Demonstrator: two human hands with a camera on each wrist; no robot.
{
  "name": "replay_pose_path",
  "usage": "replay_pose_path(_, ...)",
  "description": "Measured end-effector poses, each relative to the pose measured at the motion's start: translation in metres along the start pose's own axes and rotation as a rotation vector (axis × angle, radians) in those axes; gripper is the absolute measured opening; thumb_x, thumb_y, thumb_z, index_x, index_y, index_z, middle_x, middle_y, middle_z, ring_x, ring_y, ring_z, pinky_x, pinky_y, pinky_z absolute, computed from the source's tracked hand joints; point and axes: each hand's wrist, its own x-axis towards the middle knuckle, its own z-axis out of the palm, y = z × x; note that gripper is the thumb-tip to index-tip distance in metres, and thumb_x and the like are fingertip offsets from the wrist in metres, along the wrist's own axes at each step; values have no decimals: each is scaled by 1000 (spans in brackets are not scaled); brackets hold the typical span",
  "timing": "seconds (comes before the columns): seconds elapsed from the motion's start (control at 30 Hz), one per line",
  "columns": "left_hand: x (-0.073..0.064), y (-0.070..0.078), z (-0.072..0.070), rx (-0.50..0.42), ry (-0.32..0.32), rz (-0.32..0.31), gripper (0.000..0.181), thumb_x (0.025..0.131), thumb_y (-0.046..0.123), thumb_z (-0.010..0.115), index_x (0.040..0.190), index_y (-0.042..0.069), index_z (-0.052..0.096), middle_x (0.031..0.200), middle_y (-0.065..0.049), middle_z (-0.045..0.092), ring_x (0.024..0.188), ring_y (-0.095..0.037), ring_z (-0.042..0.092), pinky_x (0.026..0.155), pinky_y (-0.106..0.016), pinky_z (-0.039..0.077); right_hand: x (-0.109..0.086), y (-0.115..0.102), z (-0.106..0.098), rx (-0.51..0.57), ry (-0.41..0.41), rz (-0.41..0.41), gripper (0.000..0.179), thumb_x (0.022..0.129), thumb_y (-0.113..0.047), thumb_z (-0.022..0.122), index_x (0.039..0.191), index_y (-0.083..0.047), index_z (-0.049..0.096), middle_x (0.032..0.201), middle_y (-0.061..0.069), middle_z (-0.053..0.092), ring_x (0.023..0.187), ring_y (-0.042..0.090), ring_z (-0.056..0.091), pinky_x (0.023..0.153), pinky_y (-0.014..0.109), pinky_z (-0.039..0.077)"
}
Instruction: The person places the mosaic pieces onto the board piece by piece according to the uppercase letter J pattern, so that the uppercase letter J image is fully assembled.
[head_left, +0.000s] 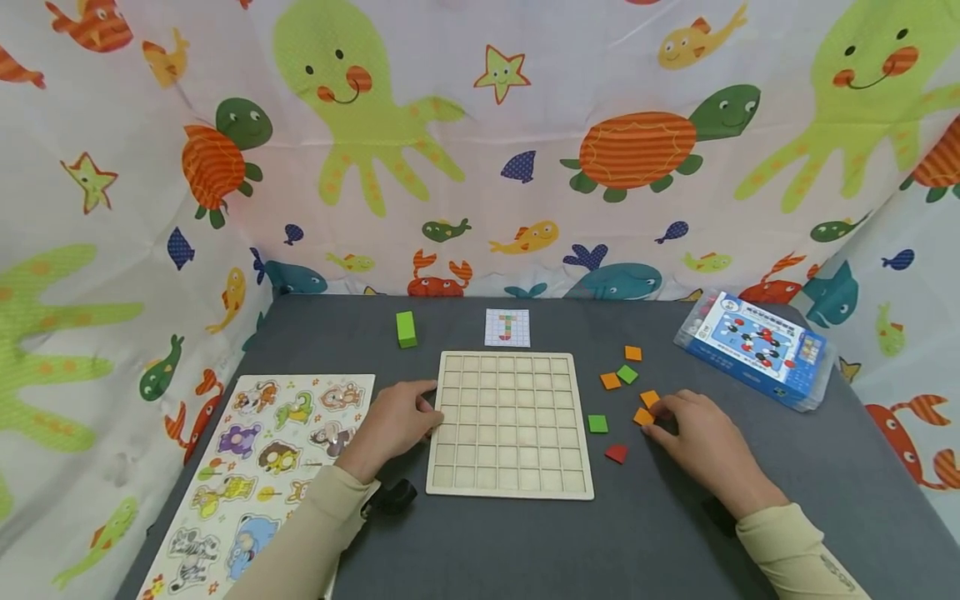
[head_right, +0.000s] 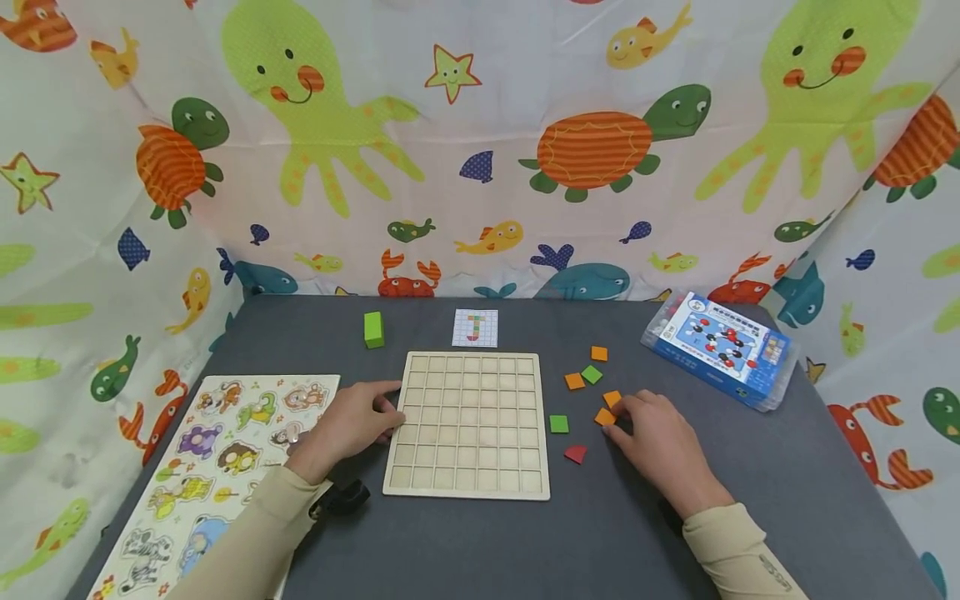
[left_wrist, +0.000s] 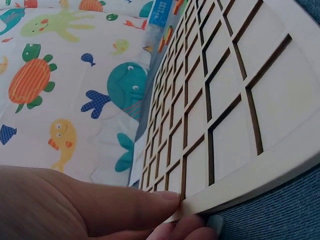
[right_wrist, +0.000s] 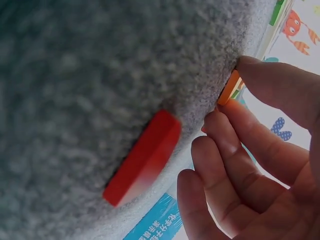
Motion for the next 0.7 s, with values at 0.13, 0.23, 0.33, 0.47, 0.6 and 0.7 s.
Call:
replay_pose_path(0.13, 1, -3, -1, -78, -41, -33, 62, 99, 12, 75, 158, 10, 56, 83, -4, 75, 62, -16, 72, 57, -29, 58, 2, -3, 0, 9, -4, 2, 28, 94, -26, 85, 110, -3, 79, 104, 12, 73, 94, 30, 65, 85, 59, 60)
replay_pose_path(0.23, 2, -4, -3, -124, -63, -55, 64, 99, 13, 76, 160, 13, 54, 84, -6, 75, 62, -17, 73, 57, -29, 60, 5, -9, -1, 26, 6, 1, 28, 94, -25, 85, 112, -4, 80, 104, 12, 73, 94, 29, 66, 85, 57, 61)
replay_pose_path(0.33, 4, -6, -4, -148, -75, -64, 67, 99, 12, 77, 161, 13, 53, 87, -7, 75, 63, -16, 73, 58, -30, 63, 11, -21, 0, 56, 17, -20, 27, 96, -25, 83, 114, -5, 80, 108, 12, 74, 98, 29, 67, 87, 57, 61)
replay_pose_path(0.47, 7, -10, -4, -193, -88, -98, 70, 97, 12, 80, 161, 17, 52, 91, -8, 75, 65, -16, 74, 60, -31, 65, 25, -45, 3, 74, 9, -79, 25, 98, -26, 81, 116, -7, 80, 111, 10, 74, 103, 29, 67, 92, 56, 61)
replay_pose_path(0.6, 9, -14, -3, -240, -90, -119, 72, 96, 12, 81, 161, 20, 52, 94, -9, 74, 66, -17, 75, 61, -32, 66, 42, -72, 9, 77, -8, -158, 25, 99, -27, 81, 116, -8, 80, 111, 8, 74, 104, 27, 67, 93, 53, 62)
replay_pose_path(0.7, 10, -14, -3, -261, -95, -117, 72, 96, 12, 81, 161, 20, 52, 94, -11, 74, 66, -18, 75, 61, -32, 66, 55, -91, 15, 81, -20, -207, 25, 99, -28, 81, 115, -9, 80, 110, 7, 73, 103, 25, 67, 90, 48, 63)
